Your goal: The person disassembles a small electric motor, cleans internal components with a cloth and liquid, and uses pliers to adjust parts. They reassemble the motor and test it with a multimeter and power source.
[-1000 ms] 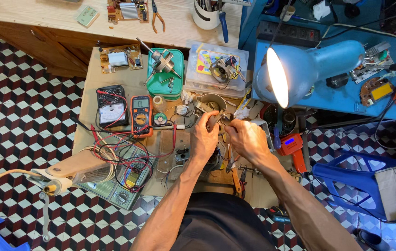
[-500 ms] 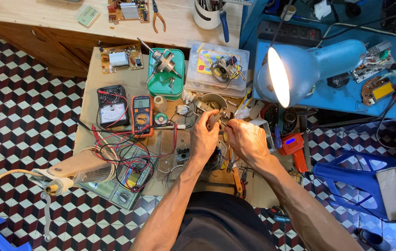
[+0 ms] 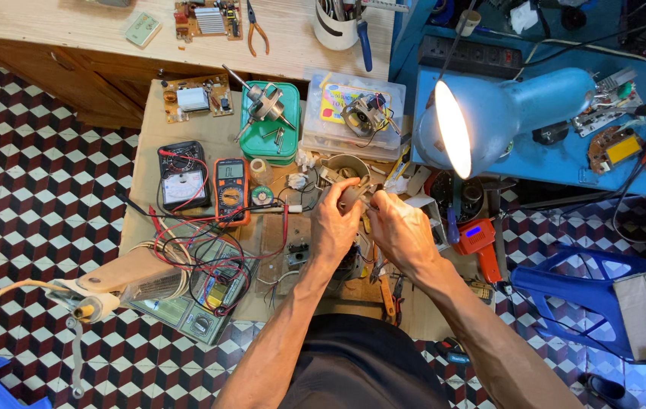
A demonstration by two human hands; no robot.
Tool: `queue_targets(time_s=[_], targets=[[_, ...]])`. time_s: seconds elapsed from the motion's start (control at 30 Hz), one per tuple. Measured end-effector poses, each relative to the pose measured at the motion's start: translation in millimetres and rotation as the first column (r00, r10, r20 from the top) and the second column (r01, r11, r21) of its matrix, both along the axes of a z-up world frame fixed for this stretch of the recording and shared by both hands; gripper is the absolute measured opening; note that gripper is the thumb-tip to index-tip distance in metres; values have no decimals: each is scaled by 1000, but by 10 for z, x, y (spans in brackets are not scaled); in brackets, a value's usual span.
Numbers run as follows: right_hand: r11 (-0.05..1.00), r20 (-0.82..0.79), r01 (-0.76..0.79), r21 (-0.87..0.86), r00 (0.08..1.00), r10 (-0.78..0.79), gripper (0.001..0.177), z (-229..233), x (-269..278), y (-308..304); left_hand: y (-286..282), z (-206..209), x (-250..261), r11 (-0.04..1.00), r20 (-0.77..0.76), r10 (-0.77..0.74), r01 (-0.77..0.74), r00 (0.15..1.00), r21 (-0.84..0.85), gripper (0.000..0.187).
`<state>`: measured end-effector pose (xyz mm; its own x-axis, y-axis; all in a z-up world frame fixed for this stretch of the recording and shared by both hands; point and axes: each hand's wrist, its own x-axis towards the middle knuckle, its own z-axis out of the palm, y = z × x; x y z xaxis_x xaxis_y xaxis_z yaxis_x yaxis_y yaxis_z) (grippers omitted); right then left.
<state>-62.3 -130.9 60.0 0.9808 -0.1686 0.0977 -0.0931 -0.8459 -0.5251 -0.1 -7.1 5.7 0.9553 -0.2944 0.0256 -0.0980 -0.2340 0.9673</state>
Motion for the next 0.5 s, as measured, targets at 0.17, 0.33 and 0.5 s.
queue_targets(time_s=[0.17,0.33,0.5], targets=[[995,-53,8,-95,998,-13,13,107,12,-45,116,142,92,981,-272,-192,176,943,-83,49],[998,31,-23,-50,999,25,16,197,-55,-54,271,101,195,881,-417,-401,218,816,-420,54],[917,-183,160,365,978,-97,21,202,-174,-109,255,106,249,758,-347,-531,251,773,-602,65]])
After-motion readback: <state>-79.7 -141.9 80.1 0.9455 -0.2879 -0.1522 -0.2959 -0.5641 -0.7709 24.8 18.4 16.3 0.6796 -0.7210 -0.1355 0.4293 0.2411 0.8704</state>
